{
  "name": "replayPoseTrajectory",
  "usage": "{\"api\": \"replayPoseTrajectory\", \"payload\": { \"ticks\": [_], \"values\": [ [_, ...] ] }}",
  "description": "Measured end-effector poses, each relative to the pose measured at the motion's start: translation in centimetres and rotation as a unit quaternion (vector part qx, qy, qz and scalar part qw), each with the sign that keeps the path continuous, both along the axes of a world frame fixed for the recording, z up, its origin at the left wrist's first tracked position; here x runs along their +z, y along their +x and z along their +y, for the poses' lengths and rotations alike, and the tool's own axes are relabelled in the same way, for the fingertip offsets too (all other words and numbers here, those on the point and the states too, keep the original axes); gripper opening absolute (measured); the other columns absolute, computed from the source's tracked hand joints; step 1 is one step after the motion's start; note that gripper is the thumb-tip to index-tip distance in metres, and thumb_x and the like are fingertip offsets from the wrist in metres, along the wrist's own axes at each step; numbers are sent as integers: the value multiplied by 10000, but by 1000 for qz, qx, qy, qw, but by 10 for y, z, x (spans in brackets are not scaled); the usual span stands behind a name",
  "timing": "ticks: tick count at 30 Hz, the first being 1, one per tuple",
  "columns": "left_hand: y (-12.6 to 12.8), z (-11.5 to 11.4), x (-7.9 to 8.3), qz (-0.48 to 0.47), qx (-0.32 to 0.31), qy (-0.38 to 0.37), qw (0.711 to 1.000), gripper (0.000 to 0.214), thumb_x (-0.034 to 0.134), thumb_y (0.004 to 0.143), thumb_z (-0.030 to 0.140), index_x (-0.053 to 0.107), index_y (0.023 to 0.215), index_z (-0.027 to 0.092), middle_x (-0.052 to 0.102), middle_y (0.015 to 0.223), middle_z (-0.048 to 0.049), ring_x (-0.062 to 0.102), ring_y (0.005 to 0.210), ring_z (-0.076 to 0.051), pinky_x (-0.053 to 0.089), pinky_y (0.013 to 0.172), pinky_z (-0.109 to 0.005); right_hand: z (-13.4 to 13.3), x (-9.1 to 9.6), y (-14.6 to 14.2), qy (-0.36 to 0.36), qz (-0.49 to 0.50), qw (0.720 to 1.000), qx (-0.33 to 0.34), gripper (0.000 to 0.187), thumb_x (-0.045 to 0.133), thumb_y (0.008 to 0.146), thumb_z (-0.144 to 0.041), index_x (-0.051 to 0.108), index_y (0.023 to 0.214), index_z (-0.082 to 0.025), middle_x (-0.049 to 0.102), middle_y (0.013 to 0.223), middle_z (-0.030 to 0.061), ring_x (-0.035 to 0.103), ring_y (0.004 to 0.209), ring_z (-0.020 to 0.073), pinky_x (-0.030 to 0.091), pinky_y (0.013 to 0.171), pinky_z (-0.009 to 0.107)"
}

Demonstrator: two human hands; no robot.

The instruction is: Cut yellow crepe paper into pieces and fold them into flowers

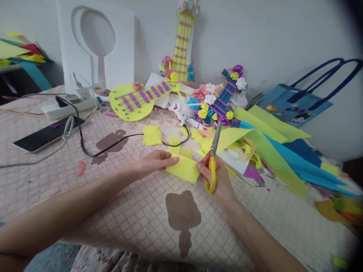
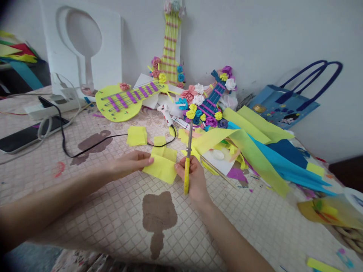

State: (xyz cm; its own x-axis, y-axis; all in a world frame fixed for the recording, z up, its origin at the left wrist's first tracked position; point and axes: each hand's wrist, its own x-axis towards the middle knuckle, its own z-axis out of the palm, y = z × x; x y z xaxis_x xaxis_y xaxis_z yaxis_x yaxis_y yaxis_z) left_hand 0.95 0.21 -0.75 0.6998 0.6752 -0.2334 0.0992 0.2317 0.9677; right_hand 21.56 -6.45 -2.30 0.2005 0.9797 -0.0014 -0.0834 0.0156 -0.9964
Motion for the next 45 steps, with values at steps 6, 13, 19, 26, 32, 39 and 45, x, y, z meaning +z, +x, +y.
{"api": "replayPoseTrajectory", "payload": {
  "ticks": [6,13,19,26,32,39,45],
  "values": [
    [-2,2,-1,-25,-1,-11,1000,285,713,739,369,664,884,129,713,886,-48,647,841,-166,481,780,-270,0,0,-2,5,43,999,-23,312,764,656,-316,503,791,-212,482,719,-48,440,570,83,358,480,206],
    [-10,10,4,-19,-8,25,999,269,681,775,345,643,930,128,707,902,-61,657,814,-162,498,713,-252,-3,2,-5,4,67,997,25,289,689,749,-435,503,759,-216,511,683,-32,409,516,81,282,397,194],
    [-20,17,8,65,-72,96,991,253,676,765,370,636,797,122,659,709,-19,595,600,-109,421,521,-190,-7,1,-9,-40,62,991,108,314,723,711,-417,491,781,-217,461,581,-67,348,450,66,267,403,202],
    [-23,22,4,90,-71,92,989,307,647,775,432,657,842,132,674,771,-32,597,640,-119,432,552,-205,-9,-1,-13,-65,48,991,107,324,755,680,-329,477,800,-212,499,646,-66,383,503,72,284,456,209],
    [-21,18,3,100,-103,122,982,306,641,778,442,660,784,137,678,729,-32,597,609,-117,435,526,-198,-11,1,-14,-67,59,987,131,301,723,722,-365,477,807,-213,456,615,-74,378,482,71,297,457,212],
    [-17,14,6,95,-124,123,980,271,650,773,422,679,817,156,691,728,-28,598,600,-115,444,546,-201,-12,3,-15,-70,54,988,130,320,763,669,-313,487,797,-211,500,655,-68,443,520,76,348,483,209],
    [-14,8,8,116,-134,148,973,264,654,766,410,671,781,147,669,675,-10,585,592,-120,417,526,-198,-9,0,-14,-71,65,988,120,321,764,674,-330,491,788,-208,493,633,-73,416,470,64,318,443,205]
  ]
}}
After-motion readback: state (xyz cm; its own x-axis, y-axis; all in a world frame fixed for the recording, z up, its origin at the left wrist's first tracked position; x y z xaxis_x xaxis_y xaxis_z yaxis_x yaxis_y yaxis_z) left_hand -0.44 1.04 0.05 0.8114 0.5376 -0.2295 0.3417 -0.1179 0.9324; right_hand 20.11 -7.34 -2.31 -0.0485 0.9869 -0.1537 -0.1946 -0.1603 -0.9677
